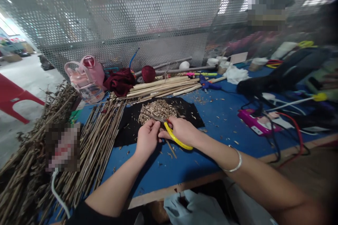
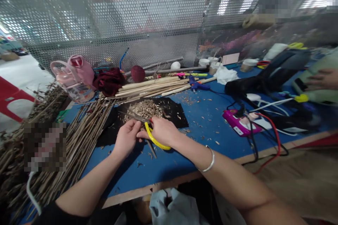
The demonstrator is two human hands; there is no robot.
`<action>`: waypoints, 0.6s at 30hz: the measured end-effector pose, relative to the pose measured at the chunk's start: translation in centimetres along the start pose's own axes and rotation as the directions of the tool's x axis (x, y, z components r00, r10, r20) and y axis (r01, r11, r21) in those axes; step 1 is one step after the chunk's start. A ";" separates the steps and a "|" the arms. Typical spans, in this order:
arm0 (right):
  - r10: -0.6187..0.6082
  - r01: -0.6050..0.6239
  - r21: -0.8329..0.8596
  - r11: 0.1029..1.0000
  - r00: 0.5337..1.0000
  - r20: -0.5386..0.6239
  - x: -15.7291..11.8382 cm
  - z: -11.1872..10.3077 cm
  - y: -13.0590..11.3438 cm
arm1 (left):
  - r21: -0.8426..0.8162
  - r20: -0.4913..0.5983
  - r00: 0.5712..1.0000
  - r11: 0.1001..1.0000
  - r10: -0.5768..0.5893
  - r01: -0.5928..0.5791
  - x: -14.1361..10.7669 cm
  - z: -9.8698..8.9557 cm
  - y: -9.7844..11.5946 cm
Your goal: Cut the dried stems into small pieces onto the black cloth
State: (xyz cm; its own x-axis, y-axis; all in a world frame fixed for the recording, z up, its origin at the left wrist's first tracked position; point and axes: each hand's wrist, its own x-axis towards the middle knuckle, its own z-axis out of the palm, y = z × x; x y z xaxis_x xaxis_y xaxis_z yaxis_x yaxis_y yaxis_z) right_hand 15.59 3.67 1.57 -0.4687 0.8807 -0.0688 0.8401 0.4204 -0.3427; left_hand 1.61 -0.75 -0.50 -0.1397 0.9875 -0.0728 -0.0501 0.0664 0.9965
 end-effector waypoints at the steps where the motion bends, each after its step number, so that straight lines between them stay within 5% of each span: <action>1: 0.001 -0.001 0.005 1.000 1.000 0.000 0.1 0.1 0.0 | 0.003 -0.003 1.000 1.000 0.001 -0.001 0.0 0.0 0.0; 18: 0.036 -0.036 0.008 0.999 0.999 0.014 0.1 -0.2 0.1 | 0.079 0.034 0.999 0.997 -0.004 0.001 0.0 0.0 0.1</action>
State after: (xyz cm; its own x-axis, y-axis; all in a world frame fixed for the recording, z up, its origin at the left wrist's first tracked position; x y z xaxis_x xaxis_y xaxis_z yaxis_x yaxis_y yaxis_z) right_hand 15.65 3.83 1.68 -0.4421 0.8921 -0.0937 0.8542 0.3869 -0.3472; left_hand 1.65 -0.76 -0.44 -0.1063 0.9915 -0.0752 0.0279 0.0785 0.9965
